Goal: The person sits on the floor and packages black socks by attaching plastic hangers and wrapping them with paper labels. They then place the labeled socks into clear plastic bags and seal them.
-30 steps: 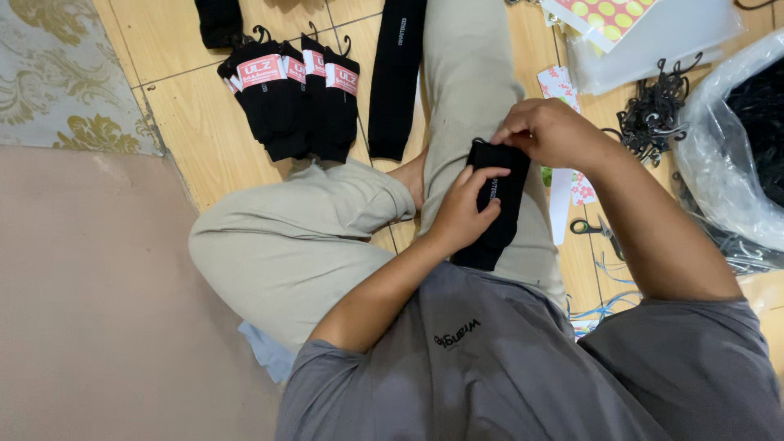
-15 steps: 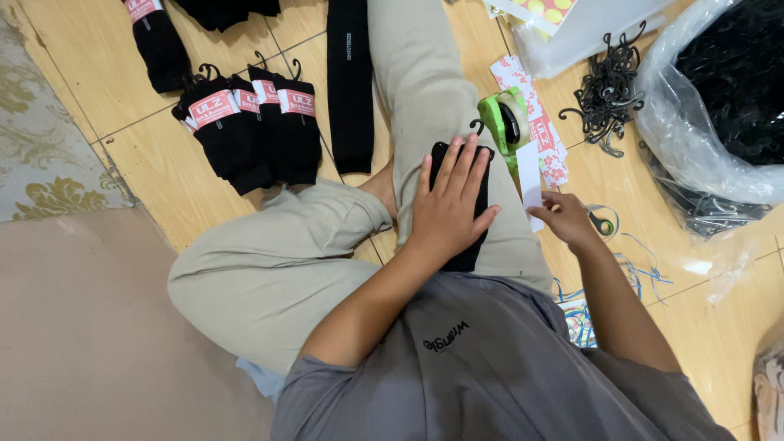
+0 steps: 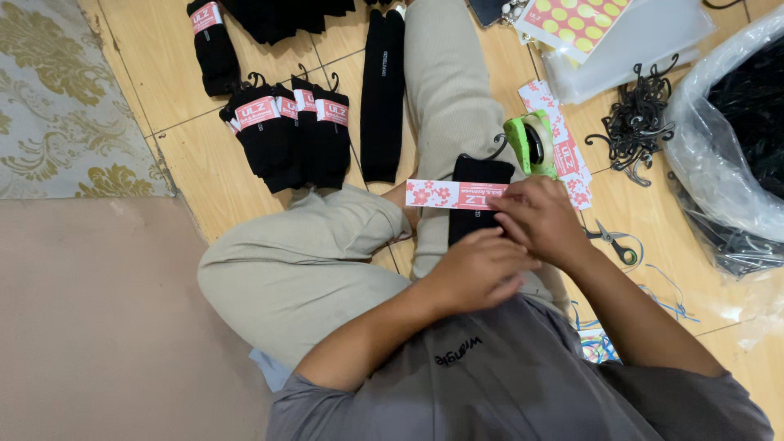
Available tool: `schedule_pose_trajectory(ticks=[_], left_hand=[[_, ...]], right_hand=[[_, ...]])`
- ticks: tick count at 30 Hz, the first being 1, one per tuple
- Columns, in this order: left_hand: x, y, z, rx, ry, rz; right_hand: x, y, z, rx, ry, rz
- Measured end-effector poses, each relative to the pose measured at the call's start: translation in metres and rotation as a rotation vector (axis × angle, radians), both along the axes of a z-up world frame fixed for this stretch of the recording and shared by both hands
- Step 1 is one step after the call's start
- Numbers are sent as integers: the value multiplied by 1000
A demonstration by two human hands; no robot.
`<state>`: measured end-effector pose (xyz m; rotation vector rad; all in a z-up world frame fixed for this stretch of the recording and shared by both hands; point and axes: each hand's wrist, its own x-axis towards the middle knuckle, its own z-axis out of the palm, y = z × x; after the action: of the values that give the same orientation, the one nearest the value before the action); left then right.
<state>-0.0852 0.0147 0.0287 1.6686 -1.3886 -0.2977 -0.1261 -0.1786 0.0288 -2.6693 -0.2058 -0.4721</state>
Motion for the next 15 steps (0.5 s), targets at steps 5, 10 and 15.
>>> schedule_pose_trajectory(ticks=[5, 10, 15], left_hand=[[92, 5, -31, 134, -60, 399], [129, 16, -20, 619, 421, 308], [83, -1, 12, -201, 676, 696]], right_hand=[[12, -20, 15, 199, 184, -213], [17, -28, 5, 588, 391, -326], [17, -19, 13, 765, 145, -377]])
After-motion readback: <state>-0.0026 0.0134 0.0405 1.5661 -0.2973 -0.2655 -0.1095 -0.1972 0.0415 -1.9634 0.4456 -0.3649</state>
